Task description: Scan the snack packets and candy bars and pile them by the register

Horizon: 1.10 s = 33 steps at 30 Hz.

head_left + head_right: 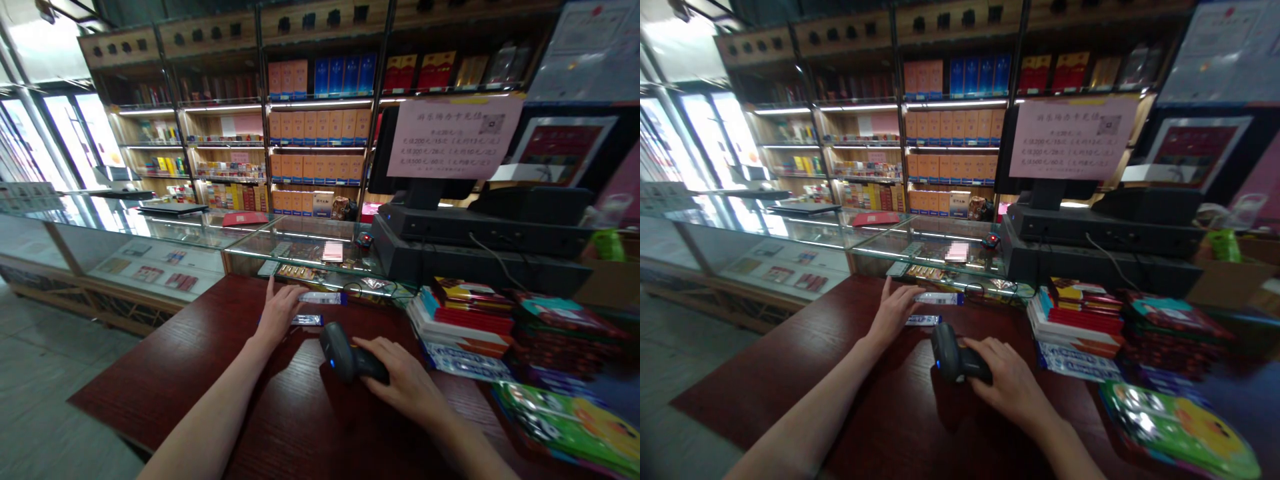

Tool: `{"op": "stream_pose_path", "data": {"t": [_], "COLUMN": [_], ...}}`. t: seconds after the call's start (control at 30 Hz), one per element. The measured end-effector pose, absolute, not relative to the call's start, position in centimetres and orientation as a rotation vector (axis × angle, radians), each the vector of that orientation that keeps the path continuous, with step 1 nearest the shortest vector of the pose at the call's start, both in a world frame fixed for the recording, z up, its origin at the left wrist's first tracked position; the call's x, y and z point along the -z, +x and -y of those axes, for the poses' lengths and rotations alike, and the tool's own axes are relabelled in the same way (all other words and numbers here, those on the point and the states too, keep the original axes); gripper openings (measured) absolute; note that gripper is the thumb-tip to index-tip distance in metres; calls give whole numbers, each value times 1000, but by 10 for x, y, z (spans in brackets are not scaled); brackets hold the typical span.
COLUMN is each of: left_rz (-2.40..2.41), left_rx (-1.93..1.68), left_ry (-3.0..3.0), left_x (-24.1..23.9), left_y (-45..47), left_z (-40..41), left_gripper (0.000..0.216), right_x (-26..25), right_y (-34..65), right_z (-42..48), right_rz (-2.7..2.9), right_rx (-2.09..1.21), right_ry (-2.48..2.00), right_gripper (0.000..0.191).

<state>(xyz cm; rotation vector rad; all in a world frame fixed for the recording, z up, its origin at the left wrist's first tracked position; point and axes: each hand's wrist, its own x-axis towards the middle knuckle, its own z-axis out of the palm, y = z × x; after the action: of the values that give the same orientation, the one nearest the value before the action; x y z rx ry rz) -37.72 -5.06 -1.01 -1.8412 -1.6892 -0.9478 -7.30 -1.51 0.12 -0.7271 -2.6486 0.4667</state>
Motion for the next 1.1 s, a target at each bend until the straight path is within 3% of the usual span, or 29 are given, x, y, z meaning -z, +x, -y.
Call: {"op": "stream_pose_path", "data": {"t": [0.57, 1.1], "left_rz": [1681, 1690], "left_rx": [966, 978], "left_ry": [-1767, -1769], "left_x": [7, 10], "left_y": [-379, -380], "left_z": [53, 52], "left_gripper": [23, 24], "right_x": [-13, -12], "right_y": [-57, -57], "right_z": [7, 7], "right_rz": [2515, 2508], "right_rx": [-813, -860], "right_ry": [-801, -765], "right_gripper": [45, 46]}}
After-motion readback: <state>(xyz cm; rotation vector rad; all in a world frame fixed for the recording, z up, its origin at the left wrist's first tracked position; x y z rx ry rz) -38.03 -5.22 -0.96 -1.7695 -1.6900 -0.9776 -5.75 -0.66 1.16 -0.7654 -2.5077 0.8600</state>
